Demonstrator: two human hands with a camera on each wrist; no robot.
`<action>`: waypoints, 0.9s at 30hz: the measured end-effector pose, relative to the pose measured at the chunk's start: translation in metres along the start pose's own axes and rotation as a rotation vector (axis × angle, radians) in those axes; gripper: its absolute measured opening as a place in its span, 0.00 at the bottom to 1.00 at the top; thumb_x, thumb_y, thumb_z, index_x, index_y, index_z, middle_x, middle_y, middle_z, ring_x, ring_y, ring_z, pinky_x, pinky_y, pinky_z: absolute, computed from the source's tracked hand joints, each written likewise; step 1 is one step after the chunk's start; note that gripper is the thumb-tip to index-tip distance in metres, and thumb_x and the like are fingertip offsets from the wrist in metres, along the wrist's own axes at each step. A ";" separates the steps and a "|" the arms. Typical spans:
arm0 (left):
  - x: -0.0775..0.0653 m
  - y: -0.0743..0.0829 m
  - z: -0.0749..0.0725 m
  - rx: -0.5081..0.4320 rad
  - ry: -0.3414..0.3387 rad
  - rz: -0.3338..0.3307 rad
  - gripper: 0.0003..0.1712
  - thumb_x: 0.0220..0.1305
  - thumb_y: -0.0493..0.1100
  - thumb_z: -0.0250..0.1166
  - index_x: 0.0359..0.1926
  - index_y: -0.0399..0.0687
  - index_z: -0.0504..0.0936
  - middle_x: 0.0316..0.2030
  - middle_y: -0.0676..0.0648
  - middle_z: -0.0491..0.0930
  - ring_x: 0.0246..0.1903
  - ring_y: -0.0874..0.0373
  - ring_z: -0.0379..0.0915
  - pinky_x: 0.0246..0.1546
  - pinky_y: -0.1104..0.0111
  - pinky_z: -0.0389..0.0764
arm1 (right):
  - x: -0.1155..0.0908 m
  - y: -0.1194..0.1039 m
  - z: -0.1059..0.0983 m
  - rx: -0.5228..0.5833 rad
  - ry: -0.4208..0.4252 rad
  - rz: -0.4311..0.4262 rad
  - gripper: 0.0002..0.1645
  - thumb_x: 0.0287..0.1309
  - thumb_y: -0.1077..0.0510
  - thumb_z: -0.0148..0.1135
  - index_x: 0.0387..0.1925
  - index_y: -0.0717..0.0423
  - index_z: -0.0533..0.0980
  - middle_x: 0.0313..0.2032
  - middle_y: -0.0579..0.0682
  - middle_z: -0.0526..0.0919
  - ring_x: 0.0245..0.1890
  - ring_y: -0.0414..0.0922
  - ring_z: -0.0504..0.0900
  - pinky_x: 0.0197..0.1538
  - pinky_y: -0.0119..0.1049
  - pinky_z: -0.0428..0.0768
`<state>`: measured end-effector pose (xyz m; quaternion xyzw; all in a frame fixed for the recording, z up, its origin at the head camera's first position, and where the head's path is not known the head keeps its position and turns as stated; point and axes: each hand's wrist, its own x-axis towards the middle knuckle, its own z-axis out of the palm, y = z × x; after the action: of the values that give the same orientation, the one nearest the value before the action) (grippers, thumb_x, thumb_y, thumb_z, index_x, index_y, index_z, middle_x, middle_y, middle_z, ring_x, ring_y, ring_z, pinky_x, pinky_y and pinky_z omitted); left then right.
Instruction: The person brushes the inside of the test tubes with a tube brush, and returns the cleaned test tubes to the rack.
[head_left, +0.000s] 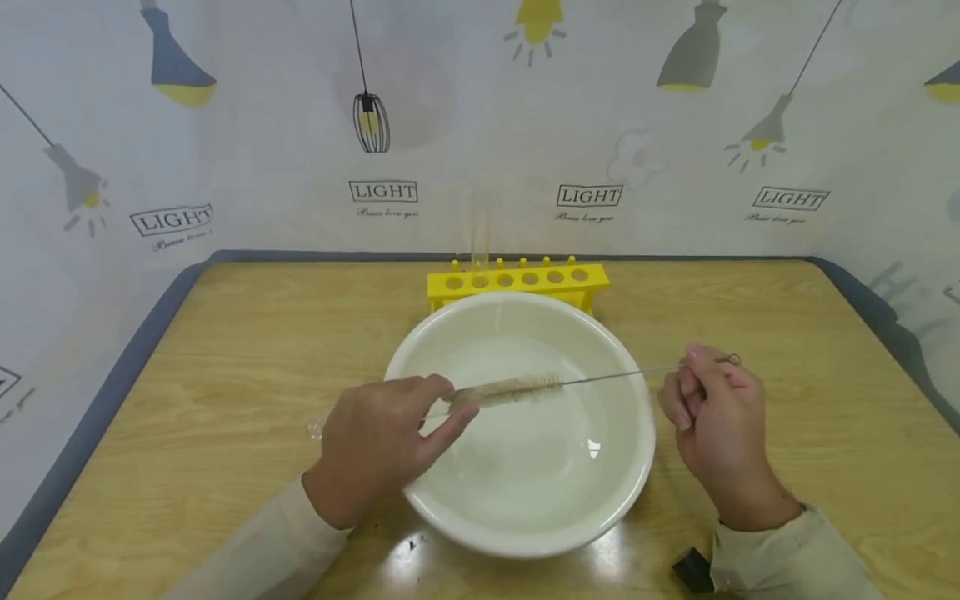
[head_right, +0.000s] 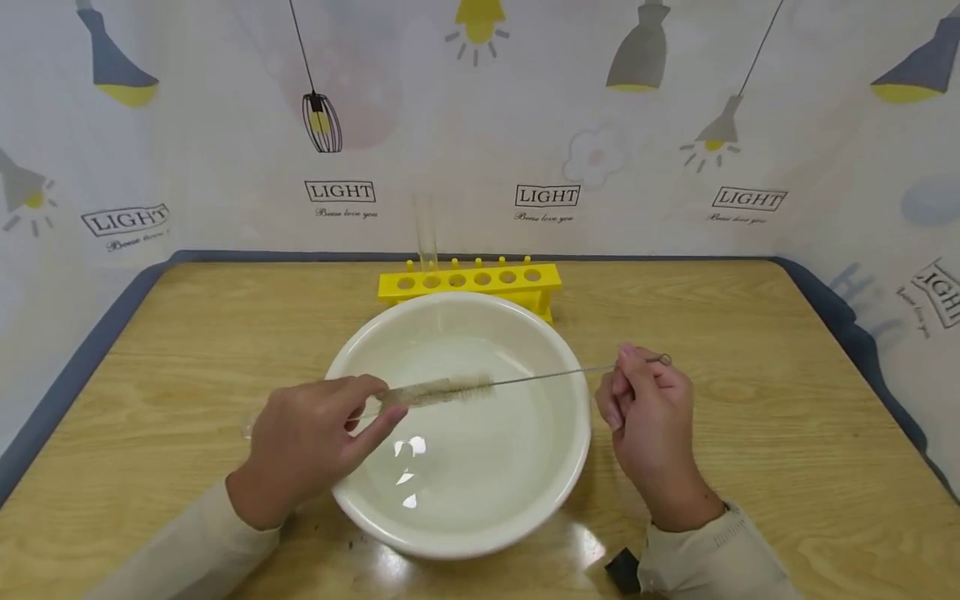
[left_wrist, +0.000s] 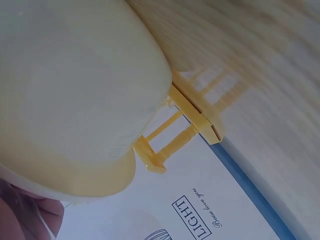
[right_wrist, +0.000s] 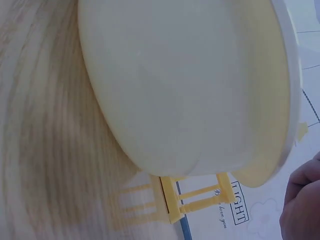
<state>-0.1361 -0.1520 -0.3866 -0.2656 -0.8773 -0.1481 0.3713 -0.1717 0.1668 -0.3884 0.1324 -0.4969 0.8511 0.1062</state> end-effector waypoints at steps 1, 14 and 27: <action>-0.001 0.000 0.000 0.001 0.000 0.005 0.29 0.75 0.66 0.45 0.26 0.54 0.78 0.11 0.60 0.66 0.10 0.69 0.56 0.11 0.76 0.54 | 0.000 -0.001 -0.001 -0.003 0.001 0.001 0.26 0.76 0.65 0.45 0.16 0.62 0.64 0.15 0.48 0.54 0.10 0.44 0.51 0.15 0.34 0.46; 0.001 -0.003 -0.003 -0.036 -0.047 0.020 0.29 0.75 0.66 0.45 0.30 0.56 0.82 0.15 0.61 0.74 0.11 0.70 0.59 0.12 0.77 0.56 | 0.003 -0.006 -0.003 0.008 -0.001 -0.069 0.28 0.76 0.67 0.43 0.14 0.63 0.62 0.13 0.48 0.51 0.08 0.43 0.53 0.14 0.34 0.42; 0.006 -0.014 -0.016 -0.079 -0.133 -0.007 0.30 0.75 0.67 0.44 0.30 0.58 0.82 0.13 0.62 0.63 0.13 0.74 0.51 0.14 0.80 0.49 | 0.004 -0.006 -0.003 0.057 -0.037 -0.129 0.28 0.75 0.71 0.39 0.13 0.65 0.61 0.13 0.49 0.52 0.08 0.43 0.51 0.14 0.33 0.44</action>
<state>-0.1384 -0.1686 -0.3721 -0.2863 -0.8944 -0.1660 0.3007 -0.1740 0.1721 -0.3835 0.1831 -0.4645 0.8537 0.1479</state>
